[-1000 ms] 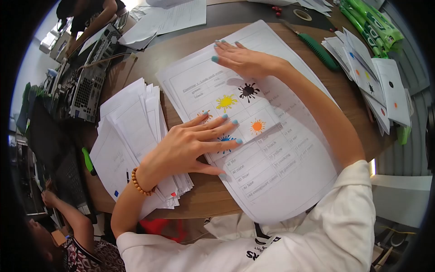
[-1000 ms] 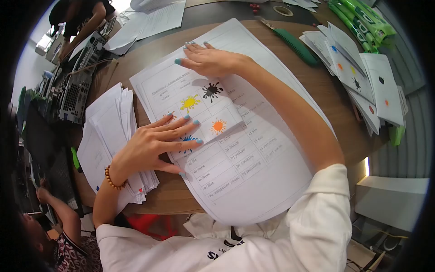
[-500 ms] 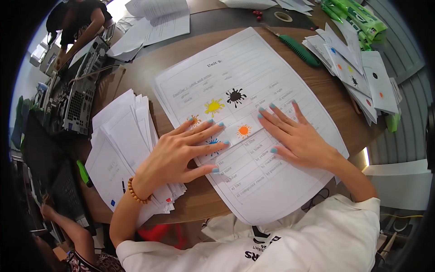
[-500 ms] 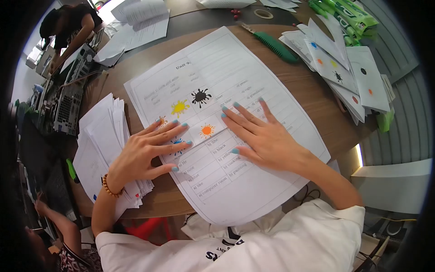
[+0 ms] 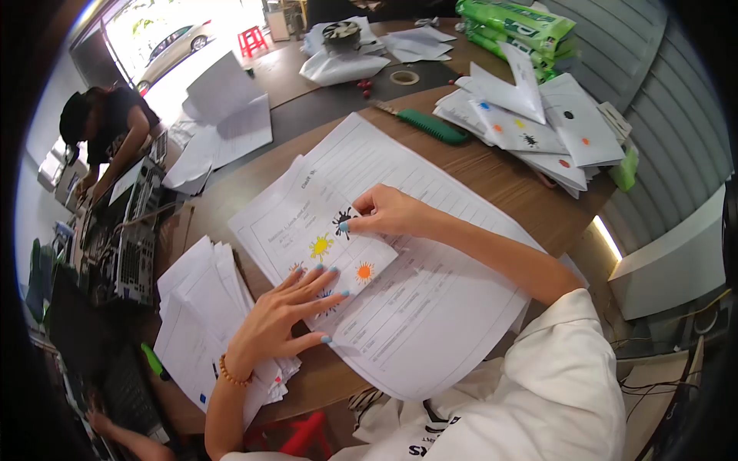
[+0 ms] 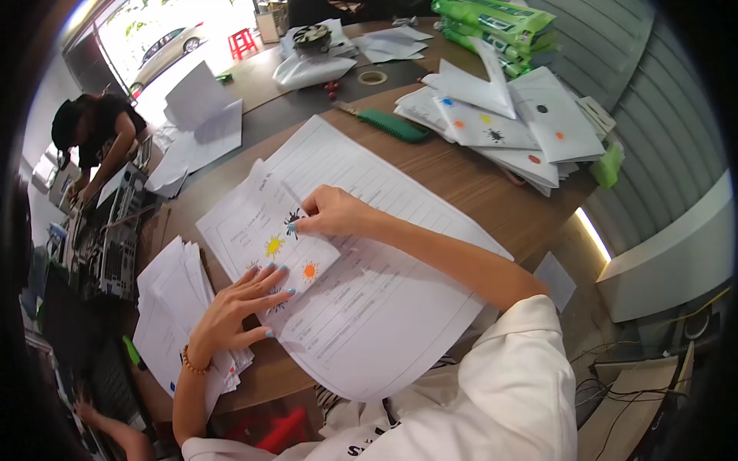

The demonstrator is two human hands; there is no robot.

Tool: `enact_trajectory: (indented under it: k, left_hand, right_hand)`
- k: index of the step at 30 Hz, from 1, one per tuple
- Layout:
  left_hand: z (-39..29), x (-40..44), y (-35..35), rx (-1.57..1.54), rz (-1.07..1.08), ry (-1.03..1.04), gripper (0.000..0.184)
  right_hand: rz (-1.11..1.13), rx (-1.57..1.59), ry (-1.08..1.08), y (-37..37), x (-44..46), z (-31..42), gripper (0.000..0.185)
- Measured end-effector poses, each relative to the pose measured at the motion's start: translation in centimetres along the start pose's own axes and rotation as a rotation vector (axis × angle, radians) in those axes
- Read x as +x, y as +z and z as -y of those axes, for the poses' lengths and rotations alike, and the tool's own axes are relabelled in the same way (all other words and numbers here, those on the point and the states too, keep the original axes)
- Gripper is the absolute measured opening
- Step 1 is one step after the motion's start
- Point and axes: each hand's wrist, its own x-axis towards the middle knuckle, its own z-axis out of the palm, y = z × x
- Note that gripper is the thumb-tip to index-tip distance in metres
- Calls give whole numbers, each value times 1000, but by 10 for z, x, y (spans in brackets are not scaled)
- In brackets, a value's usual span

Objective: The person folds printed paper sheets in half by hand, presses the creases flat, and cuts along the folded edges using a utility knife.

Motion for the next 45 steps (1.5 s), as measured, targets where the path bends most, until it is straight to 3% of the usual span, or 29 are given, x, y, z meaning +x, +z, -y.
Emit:
enact_trajectory:
  k: [1,2,4,6,7,9,10,11,13,15,19,21,25,27,28,30,36,43,45]
  left_hand:
    - [-1,-2,1,2,-6,19,57]
    - [-3,-4,2,-22,-52,-24,59]
    - [-3,-5,3,-29,-98,-79,63]
    - [-5,-3,2,1,-72,-92,64]
    - [-5,-3,2,47,-32,-112,64]
    - [-4,-3,4,70,-36,-102,65]
    - [-5,-4,4,71,-30,-110,65]
    - [-5,-3,3,73,-29,-121,65]
    - [-6,-3,2,85,-33,-136,65]
    - [-7,-3,3,96,-19,-159,65]
    - [-6,-3,2,117,-11,-184,61]
    - [-6,-3,2,119,-12,-205,59]
    - [-3,-5,5,100,-41,-201,56]
    - [-4,-4,5,174,-23,-218,57]
    - [-4,-4,5,194,-33,-244,56]
    - [-3,-5,7,179,-47,-269,56]
    - [1,-8,13,223,-72,-275,56]
    - [5,-8,16,137,-215,-134,53]
    - [5,-8,15,93,-268,-89,51]
  right_hand:
    - [-50,38,-152,-2,-2,-1,27]
    - [-109,-124,-125,-26,-15,12,24]
    - [-358,-41,-56,-76,-41,14,17]
    - [-633,-20,-89,-129,-66,-12,20]
    - [-651,-65,45,-162,-82,-20,24]
    - [-776,-504,358,-210,-106,-47,31]
    - [-1096,-1042,312,-208,-118,-76,33]
    - [-1097,-1050,304,-202,-125,-73,33]
    - [-1151,-1014,52,-185,-142,-59,37]
    - [-767,-674,87,-148,-152,-31,38]
    - [177,-748,-309,-70,-166,23,61]
    - [397,-549,-327,-40,-178,29,68]
    - [454,-822,-435,-18,-193,32,58]
    - [324,-987,-537,-23,-202,21,40]
    - [344,-993,-539,-25,-206,20,40]
    - [237,-962,-640,-29,-208,24,22]
    - [87,-953,-691,-34,-205,45,16]
    - [99,-861,-655,-46,-214,61,10]
    - [202,-686,-591,-54,-213,66,7]
